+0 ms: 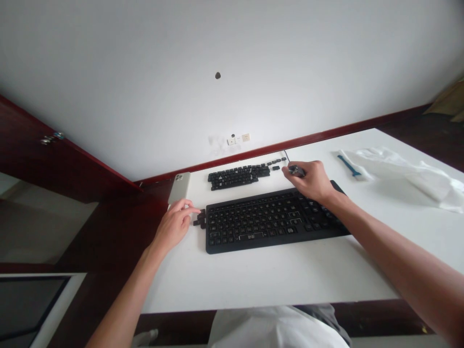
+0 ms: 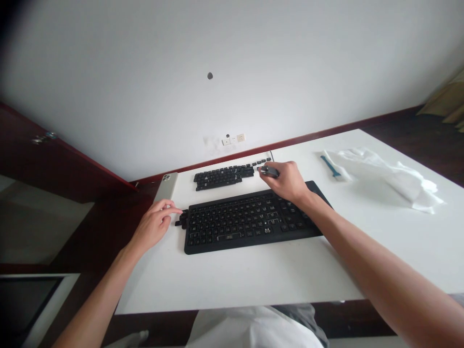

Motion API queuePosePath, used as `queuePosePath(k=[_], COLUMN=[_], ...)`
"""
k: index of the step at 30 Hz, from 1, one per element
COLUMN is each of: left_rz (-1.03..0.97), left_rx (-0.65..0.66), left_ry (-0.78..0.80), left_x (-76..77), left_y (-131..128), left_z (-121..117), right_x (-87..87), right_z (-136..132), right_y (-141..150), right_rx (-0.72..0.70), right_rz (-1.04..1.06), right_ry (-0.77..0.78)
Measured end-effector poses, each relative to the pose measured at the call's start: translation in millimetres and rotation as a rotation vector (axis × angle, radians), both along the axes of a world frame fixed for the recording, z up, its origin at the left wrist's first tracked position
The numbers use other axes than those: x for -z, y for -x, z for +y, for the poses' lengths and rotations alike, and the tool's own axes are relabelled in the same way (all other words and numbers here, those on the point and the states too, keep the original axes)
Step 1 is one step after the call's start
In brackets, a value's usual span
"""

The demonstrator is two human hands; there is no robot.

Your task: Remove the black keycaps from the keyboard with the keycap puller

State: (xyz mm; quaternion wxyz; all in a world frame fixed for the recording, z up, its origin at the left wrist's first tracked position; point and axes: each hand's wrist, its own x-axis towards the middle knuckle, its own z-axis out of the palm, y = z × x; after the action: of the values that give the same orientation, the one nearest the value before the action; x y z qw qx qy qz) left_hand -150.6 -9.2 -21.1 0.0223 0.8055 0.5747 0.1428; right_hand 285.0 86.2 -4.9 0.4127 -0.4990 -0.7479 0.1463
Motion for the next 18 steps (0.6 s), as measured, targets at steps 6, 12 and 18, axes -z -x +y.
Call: queuePosePath(k=[6,12,18], left_rz=[0.019,0.056,0.071], left_rx=[-0.022,-0.014,-0.026], left_ry=[0.012,-0.007,-0.021], left_x=[11.4,12.8,17.0], left_y=[-3,-3,5], left_z=[-6,5,47], right_x=[-1.7,-1.2,1.0], right_z=[0,1,2], right_y=[-1,-1,-4], right_rx=[-0.006,-0.01,-0.001], right_rz=[0.005,-0.002,-0.005], right_ry=[-0.005,0.005,-0.022])
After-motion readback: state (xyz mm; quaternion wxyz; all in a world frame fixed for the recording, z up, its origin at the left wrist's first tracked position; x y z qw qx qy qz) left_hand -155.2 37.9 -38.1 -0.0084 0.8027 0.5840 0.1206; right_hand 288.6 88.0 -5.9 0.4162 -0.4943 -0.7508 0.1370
